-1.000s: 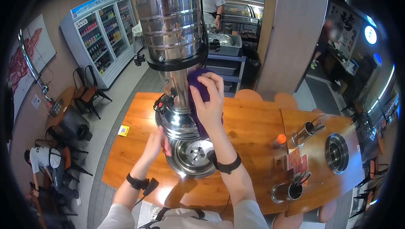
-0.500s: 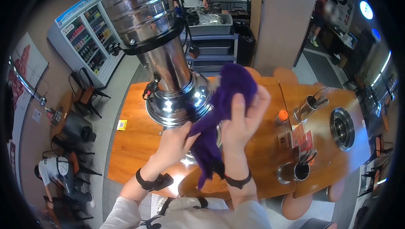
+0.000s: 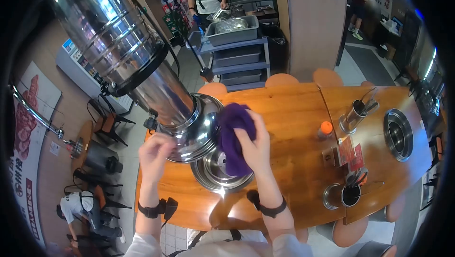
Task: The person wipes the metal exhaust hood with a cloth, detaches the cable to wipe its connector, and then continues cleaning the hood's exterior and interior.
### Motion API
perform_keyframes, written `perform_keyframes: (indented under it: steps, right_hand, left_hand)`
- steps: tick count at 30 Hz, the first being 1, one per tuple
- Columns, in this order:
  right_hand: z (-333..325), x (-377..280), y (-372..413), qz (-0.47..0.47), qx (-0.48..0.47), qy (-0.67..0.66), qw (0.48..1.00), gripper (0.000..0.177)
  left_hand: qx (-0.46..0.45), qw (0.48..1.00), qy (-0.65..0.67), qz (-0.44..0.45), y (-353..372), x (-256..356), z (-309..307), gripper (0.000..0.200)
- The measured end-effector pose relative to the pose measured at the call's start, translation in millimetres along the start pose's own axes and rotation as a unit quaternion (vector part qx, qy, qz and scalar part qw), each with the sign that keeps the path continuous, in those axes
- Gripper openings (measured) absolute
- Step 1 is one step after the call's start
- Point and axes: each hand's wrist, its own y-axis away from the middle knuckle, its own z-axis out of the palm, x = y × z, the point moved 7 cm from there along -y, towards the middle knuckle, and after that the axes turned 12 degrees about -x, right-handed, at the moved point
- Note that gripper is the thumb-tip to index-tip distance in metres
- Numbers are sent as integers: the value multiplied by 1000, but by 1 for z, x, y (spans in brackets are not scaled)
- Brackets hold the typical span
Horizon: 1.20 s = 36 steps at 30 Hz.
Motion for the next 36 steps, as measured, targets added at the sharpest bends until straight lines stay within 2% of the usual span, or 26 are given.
perform_keyframes:
  steps: [1, 3, 4, 6, 7, 8, 10, 13, 16, 20, 22, 24, 25, 27, 30, 31, 33, 34, 35, 36]
  right_hand:
    - [8, -14, -12, -86, -12, 201, 976, 33]
    - [39, -14, -18, -108, -79, 359, 924, 34]
    - [53, -5, -18, -130, -112, 419, 892, 36]
    - [58, 1, -13, -158, -89, 428, 885, 35]
    - [58, 4, -11, -161, -98, 421, 887, 34]
    - [57, 7, -12, -159, -106, 414, 890, 34]
    - [54, 12, -22, -133, -96, 380, 910, 34]
    - [47, 16, -46, -130, -59, 366, 919, 32]
    - [43, 23, -74, -117, -74, 347, 927, 30]
    - [31, 39, -109, -65, -108, 305, 944, 29]
    - [33, 49, -130, -39, -186, 286, 939, 30]
    - [41, 61, -147, -22, -256, 254, 932, 29]
    - [42, 68, -156, -18, -255, 252, 934, 29]
    - [58, 92, -166, 28, -355, 184, 916, 27]
    - [82, 130, -187, 57, -463, 110, 878, 29]
    - [88, 126, -190, 67, -475, 119, 869, 32]
    - [101, 139, -200, 107, -512, 167, 836, 39]
    - [112, 150, -206, 124, -524, 232, 810, 33]
    - [121, 163, -208, 141, -552, 235, 787, 31]
    - [132, 148, -203, 159, -585, 245, 756, 29]
  left_hand:
    - [-4, 1000, -4, 1, 0, -8, 0, 30]
    - [254, 965, -68, 3, 13, -12, -33, 51]
    - [253, 965, -72, 9, 6, -8, -33, 51]
    - [244, 965, -90, -30, -14, -7, -32, 83]
    - [203, 972, -71, -93, -19, -21, -32, 99]
    - [184, 979, -57, -67, -29, -25, -35, 88]
    - [193, 977, 6, -93, -38, -29, -42, 77]
    - [240, 966, -39, -92, -38, -38, -45, 70]
    - [245, 965, -72, -56, -43, -28, -39, 72]
    - [246, 967, -38, -53, -48, -16, -34, 71]
    - [254, 966, -17, -37, -43, -23, -33, 68]
    - [255, 962, 78, -50, -38, -31, -31, 69]
    - [253, 963, 78, -55, -37, -31, -31, 69]
    - [263, 959, 100, -36, -32, -31, -32, 72]
    - [248, 959, 122, -64, -19, -44, -30, 75]
    - [265, 952, 149, -44, -18, -44, -29, 76]
    - [263, 950, 154, -72, -10, -51, -27, 74]
    - [266, 946, 164, -90, -4, -56, -26, 72]
    - [237, 956, 137, -104, 3, -61, -26, 62]
    - [247, 946, 82, -194, -3, -47, -23, 64]
